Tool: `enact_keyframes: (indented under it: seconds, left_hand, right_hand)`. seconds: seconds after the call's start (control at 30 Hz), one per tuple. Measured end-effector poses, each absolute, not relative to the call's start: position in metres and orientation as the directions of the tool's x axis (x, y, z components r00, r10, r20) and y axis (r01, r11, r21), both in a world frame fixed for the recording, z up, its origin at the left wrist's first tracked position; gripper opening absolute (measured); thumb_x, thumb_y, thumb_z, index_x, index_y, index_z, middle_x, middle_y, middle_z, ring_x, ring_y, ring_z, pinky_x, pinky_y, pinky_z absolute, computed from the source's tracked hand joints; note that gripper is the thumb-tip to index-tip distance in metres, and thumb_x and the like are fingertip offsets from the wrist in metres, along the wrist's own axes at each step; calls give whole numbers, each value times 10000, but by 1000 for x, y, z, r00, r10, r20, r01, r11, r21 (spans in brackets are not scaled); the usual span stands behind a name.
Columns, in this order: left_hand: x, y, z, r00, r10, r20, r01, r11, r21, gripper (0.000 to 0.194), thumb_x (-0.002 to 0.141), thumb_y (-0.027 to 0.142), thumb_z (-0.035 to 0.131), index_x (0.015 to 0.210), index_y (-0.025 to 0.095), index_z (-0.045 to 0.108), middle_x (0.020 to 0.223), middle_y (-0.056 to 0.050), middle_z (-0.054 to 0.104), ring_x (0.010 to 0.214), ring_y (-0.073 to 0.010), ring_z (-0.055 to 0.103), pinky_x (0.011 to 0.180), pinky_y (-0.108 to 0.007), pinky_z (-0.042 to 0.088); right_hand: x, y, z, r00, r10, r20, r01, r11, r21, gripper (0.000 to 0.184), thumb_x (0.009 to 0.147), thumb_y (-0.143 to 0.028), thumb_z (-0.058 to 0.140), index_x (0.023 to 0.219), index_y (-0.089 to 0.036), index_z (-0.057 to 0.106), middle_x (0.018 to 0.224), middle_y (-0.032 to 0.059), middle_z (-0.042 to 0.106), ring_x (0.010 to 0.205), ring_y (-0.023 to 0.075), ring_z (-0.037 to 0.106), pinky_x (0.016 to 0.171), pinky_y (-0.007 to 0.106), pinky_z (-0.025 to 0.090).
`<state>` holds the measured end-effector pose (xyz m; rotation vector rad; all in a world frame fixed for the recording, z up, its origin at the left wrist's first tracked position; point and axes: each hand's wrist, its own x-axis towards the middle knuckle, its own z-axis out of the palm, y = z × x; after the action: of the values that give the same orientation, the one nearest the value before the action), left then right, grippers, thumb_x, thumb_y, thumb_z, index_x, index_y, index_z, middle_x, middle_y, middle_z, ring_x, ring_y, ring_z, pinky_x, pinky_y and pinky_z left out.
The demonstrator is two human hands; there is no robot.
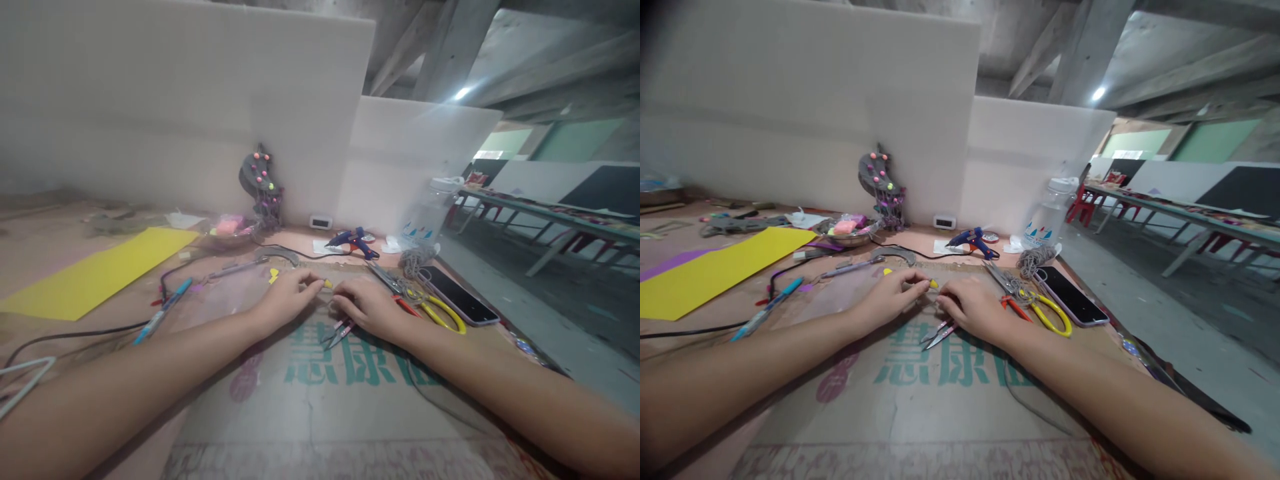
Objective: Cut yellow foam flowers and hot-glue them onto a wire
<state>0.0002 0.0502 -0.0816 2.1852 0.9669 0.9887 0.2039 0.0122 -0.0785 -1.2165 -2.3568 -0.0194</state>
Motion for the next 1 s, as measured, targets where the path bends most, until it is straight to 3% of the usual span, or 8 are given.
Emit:
enact_keyframes:
  seconds: [0.23, 0.4, 0.77, 0.9, 1.0]
  left_hand:
    - [-1, 51, -84, 526, 754, 393, 391, -625, 676, 242, 908, 328, 500, 834, 164, 661, 836, -27, 693, 815, -184, 618, 739, -279, 439]
    - [-1, 52, -87, 566, 727, 389, 400, -654, 642, 225, 906, 325, 519, 883, 174, 684, 899, -33, 713, 863, -191, 626, 766, -287, 435]
    - [-1, 55, -90, 562, 736, 376, 383, -635, 671, 313, 923, 379, 480, 806, 162, 672, 783, -21, 688, 761, -176, 604, 652, -249, 419]
    - [-1, 55, -88, 569, 736, 367, 387, -634, 670, 338, 926, 382, 464, 764, 159, 659, 745, -12, 667, 720, -166, 583, 613, -245, 387]
    - [-1, 53, -86, 571, 731, 374, 390, -642, 660, 336, 921, 371, 465, 734, 156, 643, 729, -10, 655, 706, -160, 572, 613, -248, 375]
  right_hand:
    - [205, 14, -78, -464, 771, 437, 773, 593, -225, 250, 977, -319, 459, 924, -185, 663, 847, 50, 702, 789, 185, 593, 730, 295, 401]
    - [204, 14, -81, -504, 735, 454, 736, 641, -220, 221, 961, -279, 491, 857, -180, 660, 752, 41, 683, 717, 168, 581, 724, 292, 406]
    - [212, 17, -72, -327, 813, 481, 722, 544, -428, 231, 934, -286, 479, 828, -171, 650, 750, 31, 680, 705, 165, 616, 647, 260, 448]
    - [207, 18, -73, -343, 848, 405, 684, 521, -511, 201, 874, -325, 594, 963, -172, 688, 879, 50, 728, 783, 181, 650, 691, 273, 485]
    - [204, 17, -76, -365, 840, 401, 671, 536, -512, 168, 862, -320, 613, 875, -177, 701, 811, 35, 723, 734, 169, 641, 685, 270, 486]
